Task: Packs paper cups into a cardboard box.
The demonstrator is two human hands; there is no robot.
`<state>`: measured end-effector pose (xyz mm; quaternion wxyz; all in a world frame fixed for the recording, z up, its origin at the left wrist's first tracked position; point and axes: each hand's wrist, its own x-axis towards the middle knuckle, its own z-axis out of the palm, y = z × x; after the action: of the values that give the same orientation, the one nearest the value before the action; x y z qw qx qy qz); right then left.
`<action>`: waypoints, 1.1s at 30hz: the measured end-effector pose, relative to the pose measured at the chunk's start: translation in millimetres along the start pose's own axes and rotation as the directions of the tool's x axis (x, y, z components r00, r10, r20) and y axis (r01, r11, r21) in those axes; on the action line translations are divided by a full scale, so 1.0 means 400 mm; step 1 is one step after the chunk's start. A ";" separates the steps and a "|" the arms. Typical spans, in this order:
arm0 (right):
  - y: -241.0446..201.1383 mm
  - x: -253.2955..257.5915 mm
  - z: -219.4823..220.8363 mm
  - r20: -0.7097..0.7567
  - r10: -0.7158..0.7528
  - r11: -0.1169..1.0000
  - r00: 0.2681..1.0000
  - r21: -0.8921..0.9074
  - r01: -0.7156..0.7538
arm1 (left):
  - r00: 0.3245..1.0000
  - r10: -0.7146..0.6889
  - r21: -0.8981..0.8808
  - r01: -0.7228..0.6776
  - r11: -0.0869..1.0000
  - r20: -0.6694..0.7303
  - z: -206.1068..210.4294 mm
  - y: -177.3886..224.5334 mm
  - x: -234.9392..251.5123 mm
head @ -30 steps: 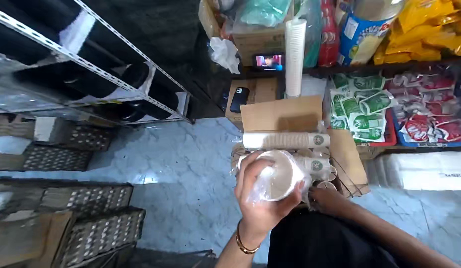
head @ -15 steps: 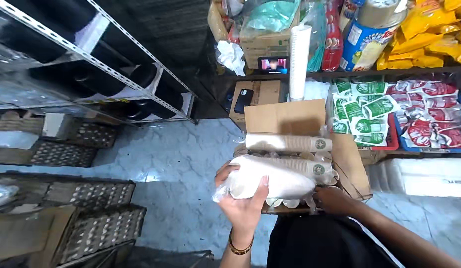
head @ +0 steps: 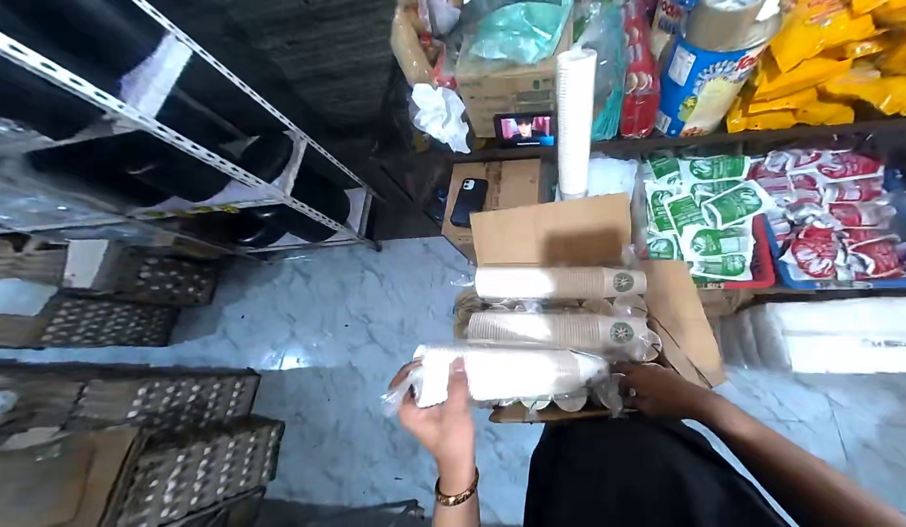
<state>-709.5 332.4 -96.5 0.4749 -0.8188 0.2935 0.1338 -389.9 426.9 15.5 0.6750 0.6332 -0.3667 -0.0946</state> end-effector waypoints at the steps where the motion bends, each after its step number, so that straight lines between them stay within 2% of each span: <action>1: -0.001 0.001 0.000 -0.004 -0.007 1.000 1.000 -0.003 0.007 | 1.000 0.012 0.023 -0.012 1.000 -0.002 -0.008 0.001 -0.001; 4: -0.010 0.004 -0.006 0.013 -0.001 1.000 1.000 -0.021 0.001 | 0.998 0.051 0.074 -0.053 0.996 0.029 -0.009 0.025 -0.020; 9: -0.029 0.008 -0.017 0.040 0.030 0.999 0.999 -0.041 -0.029 | 0.952 0.239 0.035 -0.250 0.968 0.190 0.027 0.086 -0.053; 12: -0.033 0.010 -0.018 0.026 0.031 0.999 0.999 -0.034 -0.031 | 0.882 0.325 0.004 -0.347 0.938 0.342 0.043 0.129 -0.059; 15: -0.029 0.023 -0.020 0.022 0.021 1.000 1.000 -0.014 -0.020 | 0.803 0.372 -0.084 -0.379 0.922 0.465 0.057 0.144 -0.045; 20: -0.031 0.029 -0.024 0.042 0.048 0.998 0.998 -0.029 -0.047 | 0.754 0.432 -0.098 -0.445 0.890 0.495 0.080 0.126 -0.014; 24: -0.027 0.027 -0.025 0.057 0.038 0.998 0.998 -0.042 -0.035 | 0.643 0.522 -0.161 -0.534 0.830 0.560 0.108 0.114 0.035; 27: -0.033 0.025 -0.031 0.058 0.042 0.998 0.997 -0.057 -0.039 | 0.573 0.532 -0.181 -0.557 0.811 0.623 0.132 0.117 0.047; 30: -0.042 0.018 -0.038 0.053 0.067 0.997 0.996 -0.049 -0.064 | 0.470 0.543 -0.168 -0.628 0.760 0.696 0.124 0.147 0.030; 33: -0.030 0.020 -0.029 0.042 0.058 0.998 0.997 -0.007 -0.058 | 0.434 0.532 -0.172 -0.635 0.753 0.727 0.082 0.158 0.020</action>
<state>-696.5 324.0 -86.3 0.4745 -0.8083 0.3068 0.1654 -425.9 407.8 74.5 0.4139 0.4128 -0.8074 -0.0796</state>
